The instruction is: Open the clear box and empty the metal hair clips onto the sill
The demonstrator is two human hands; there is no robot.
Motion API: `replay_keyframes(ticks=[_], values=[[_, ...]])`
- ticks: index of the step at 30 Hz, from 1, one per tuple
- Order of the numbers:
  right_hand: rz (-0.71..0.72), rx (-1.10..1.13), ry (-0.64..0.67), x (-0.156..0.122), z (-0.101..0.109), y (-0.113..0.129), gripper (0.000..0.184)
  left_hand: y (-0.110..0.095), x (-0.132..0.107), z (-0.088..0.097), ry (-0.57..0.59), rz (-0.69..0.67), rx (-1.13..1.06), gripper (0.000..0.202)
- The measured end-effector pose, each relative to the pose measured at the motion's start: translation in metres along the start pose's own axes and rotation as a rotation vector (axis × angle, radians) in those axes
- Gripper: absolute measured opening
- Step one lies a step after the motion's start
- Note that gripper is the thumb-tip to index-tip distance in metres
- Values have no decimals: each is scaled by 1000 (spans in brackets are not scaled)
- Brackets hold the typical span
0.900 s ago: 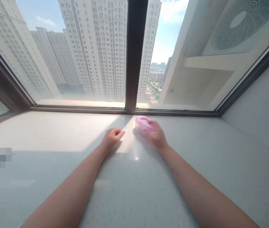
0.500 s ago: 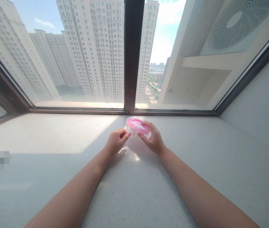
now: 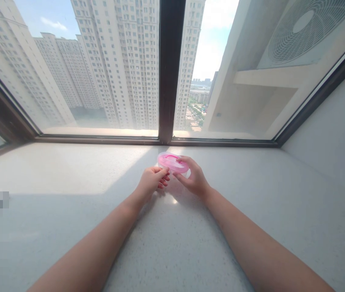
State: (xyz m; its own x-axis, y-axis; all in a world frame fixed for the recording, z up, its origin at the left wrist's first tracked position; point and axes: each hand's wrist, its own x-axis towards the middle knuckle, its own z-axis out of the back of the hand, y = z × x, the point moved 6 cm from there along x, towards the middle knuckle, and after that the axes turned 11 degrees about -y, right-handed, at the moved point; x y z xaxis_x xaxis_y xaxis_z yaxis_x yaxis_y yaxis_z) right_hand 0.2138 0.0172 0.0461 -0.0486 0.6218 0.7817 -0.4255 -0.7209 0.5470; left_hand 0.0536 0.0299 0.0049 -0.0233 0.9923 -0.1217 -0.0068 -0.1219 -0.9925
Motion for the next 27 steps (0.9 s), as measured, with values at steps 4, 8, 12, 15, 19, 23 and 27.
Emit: replay_keyframes(ticks=[4, 8, 12, 15, 19, 23, 27], values=[[-19, -5, 7, -1, -1, -2, 38, 2, 2, 2, -3, 9, -36, 39], [-40, 1, 16, -2, -2, -4, 40, 3, 2, 3, -15, 17, -62, 39], [-77, 7, 35, -3, -4, -7, 44, 5, 3, 3, -25, 37, -124, 37], [-87, 14, 39, -3, -5, -8, 45, 6, 3, 3, -32, 55, -166, 35], [-85, 19, 34, -4, -7, -9, 45, 7, 4, 4, -33, 73, -216, 33], [-81, 20, 21, -4, -7, -11, 47, 7, 5, 5, -27, 84, -225, 35], [-75, 18, 17, -5, -8, -12, 47, 6, 6, 6, -29, 85, -231, 36]])
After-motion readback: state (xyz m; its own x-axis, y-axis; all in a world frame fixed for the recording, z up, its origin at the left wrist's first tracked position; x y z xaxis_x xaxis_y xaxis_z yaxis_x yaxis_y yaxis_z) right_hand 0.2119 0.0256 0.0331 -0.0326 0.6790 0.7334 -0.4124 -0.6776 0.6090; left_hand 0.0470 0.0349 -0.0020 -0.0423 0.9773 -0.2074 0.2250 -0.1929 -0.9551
